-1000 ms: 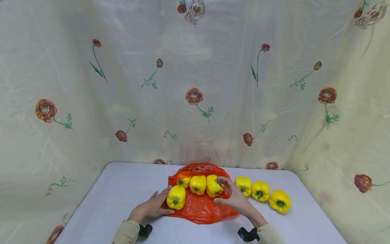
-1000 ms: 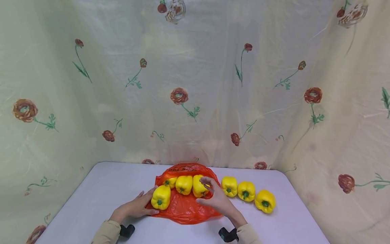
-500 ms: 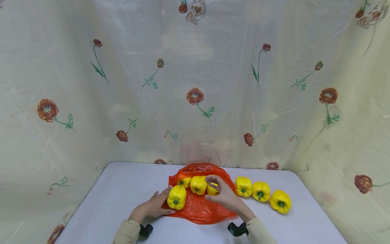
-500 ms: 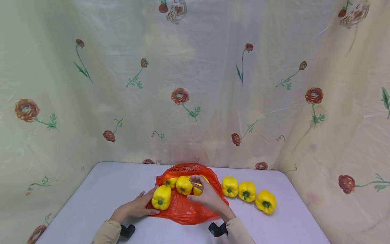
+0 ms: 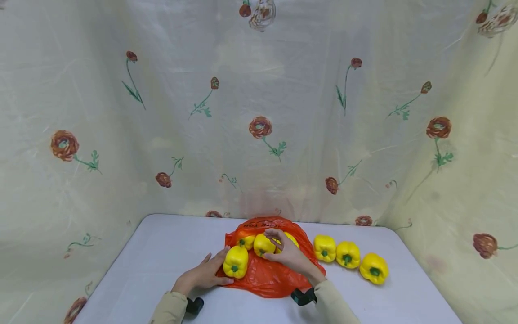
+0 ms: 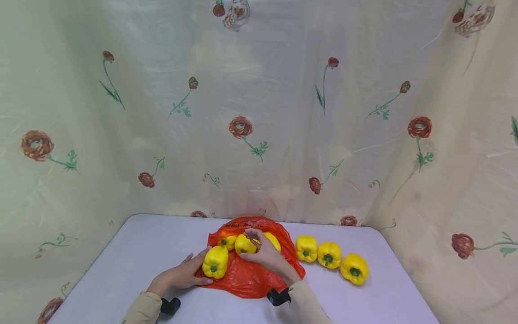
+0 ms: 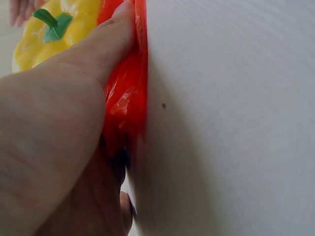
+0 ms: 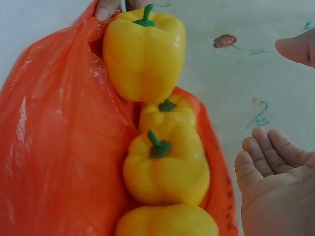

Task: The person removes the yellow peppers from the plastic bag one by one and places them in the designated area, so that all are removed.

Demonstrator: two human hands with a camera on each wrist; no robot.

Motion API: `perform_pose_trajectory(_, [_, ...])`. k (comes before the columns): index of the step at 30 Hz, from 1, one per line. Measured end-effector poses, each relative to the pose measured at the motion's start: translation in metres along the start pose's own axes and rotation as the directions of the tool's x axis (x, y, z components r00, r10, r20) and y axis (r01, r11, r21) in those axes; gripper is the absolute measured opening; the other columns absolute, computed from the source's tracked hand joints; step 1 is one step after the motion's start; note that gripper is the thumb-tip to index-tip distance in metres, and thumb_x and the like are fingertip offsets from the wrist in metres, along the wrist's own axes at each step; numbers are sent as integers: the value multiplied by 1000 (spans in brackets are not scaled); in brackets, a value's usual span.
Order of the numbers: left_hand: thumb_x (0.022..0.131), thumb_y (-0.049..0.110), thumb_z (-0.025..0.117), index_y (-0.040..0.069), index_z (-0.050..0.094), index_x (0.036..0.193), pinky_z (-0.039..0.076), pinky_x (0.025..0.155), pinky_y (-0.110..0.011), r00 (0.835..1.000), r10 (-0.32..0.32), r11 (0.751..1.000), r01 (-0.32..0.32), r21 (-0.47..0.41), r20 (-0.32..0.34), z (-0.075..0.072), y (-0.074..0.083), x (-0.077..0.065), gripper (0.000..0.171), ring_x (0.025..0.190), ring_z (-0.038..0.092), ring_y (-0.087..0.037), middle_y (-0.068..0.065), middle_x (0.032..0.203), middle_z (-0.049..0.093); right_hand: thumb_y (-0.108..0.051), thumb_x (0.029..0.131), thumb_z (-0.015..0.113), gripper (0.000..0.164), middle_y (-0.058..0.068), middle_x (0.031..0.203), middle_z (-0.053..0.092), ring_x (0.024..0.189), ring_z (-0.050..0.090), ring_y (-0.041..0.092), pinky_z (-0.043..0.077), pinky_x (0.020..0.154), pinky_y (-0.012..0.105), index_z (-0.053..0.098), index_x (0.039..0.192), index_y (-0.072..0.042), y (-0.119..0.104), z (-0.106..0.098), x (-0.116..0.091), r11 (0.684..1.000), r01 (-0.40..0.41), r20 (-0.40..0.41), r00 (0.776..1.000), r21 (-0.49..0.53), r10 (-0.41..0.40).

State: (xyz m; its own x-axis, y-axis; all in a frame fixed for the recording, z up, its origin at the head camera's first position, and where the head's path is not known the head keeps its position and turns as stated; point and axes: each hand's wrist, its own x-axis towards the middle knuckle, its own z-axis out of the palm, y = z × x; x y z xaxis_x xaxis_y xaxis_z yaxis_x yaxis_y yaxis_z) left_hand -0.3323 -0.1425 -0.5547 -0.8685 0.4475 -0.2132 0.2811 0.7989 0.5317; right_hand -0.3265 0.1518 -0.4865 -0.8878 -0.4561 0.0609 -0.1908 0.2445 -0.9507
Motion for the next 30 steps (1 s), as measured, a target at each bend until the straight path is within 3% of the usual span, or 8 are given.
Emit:
perform_pose_trajectory(6, [83, 62, 62, 13, 13, 156, 5, 120, -57, 1000, -18, 1000, 18, 4, 3, 0, 1, 1, 101, 148, 20, -29, -7, 163, 16, -25, 84, 75, 71, 11, 147, 38, 141, 33, 36, 36, 111, 50, 35, 141, -13, 12, 14, 8, 1000, -20, 32, 999, -2, 20])
perform_pose_trajectory(16, [84, 62, 60, 9, 12, 156, 5, 120, -56, 1000, 14, 1000, -14, 13, 6, 0, 4, -4, 101, 148, 20, -31, -9, 163, 14, -26, 86, 74, 77, 13, 152, 33, 145, 27, 34, 30, 115, 49, 29, 147, -12, 19, 46, 16, 998, -69, 82, 994, 12, 67])
perform_pose_trajectory(24, [84, 64, 60, 11, 11, 156, 5, 120, -56, 1000, 5, 1000, -6, 21, 6, 0, 1, -3, 102, 149, 19, -29, -8, 163, 13, -30, 83, 77, 81, 11, 152, 32, 145, 26, 34, 28, 116, 50, 29, 146, -12, 16, 56, 22, 996, -91, 81, 992, -20, 92])
perform_pose_trajectory(30, [84, 61, 62, 10, 13, 156, 6, 120, -57, 1000, 10, 1000, -10, 21, 5, -1, 3, -2, 101, 148, 21, -30, -9, 163, 15, -34, 81, 78, 82, 8, 150, 36, 140, 33, 32, 32, 114, 52, 31, 145, -13, 28, 63, 29, 991, -112, 59, 991, -73, 116])
